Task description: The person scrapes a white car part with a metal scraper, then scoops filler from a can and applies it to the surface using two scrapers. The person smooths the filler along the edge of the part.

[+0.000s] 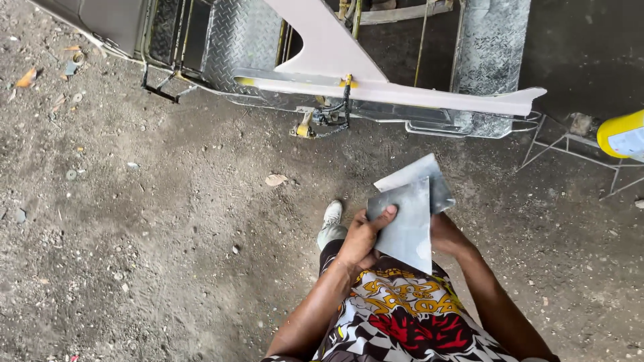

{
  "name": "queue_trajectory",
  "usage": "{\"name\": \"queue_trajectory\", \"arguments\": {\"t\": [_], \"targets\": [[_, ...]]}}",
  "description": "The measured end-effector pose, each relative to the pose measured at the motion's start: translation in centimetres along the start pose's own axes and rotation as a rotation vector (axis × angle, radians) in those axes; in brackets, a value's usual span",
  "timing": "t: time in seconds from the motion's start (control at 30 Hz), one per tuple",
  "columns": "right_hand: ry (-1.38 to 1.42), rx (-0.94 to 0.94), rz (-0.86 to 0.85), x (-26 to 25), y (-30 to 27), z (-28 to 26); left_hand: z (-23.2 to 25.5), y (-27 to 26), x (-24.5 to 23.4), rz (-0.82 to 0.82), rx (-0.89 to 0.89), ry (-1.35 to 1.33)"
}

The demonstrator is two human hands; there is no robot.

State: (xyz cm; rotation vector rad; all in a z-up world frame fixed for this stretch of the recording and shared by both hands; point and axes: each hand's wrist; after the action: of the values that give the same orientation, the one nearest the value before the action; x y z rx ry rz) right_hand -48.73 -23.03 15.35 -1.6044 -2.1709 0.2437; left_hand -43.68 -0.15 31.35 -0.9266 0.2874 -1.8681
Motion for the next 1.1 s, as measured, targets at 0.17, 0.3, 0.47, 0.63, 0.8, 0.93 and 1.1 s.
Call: {"name": "queue_trajectory", "arguments": {"t": [0.17, 0.3, 0.47, 0.63, 0.8, 0.93, 1.1], "targets": [[0.688, -0.064, 0.198, 1.5, -3.5, -6.3, -2.4, -0.6, 0.8, -0.071, 0.053, 0.089], [1.176, -0.366, 0.043, -0.1, -3.4, -2.5, -3.7, -0.4, 1.4, -0.079, -0.046, 0.098], [1.266, -0.520, -0.036, 0.7, -5.1, -7.5, -4.8, -0.4, -0.6, 0.013, -0.062, 0.155], [0.991, -0.541, -0.063, 1.6, -7.2, -11.7, -4.6, -0.9, -1.0, 0.211, 0.337, 0.719], [-0.602, -0.742, 0.225, 6.0, -7.2, -12.8, 1.8, -4.4, 4.3, 0.289, 0.321, 1.073], [-0.630, -0.687, 0.204, 7.5, -7.8, -13.1, 0.1, -3.7, 3.0, 0.356, 0.545, 1.016], [-0.618, -0.531, 0.084, 7.8, -7.0, -11.8, 2.0, -4.5, 3.1, 0.480, 0.345, 0.999]]}}
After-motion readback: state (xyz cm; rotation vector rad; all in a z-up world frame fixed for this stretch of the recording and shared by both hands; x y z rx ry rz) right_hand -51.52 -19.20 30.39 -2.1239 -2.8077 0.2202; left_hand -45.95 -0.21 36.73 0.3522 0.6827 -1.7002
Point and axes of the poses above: each hand's wrist, its own y-axis towards the middle knuckle, its own x-axis out of the palm, z = x × y, and after that the axes turned 13 degrees about y, right-handed
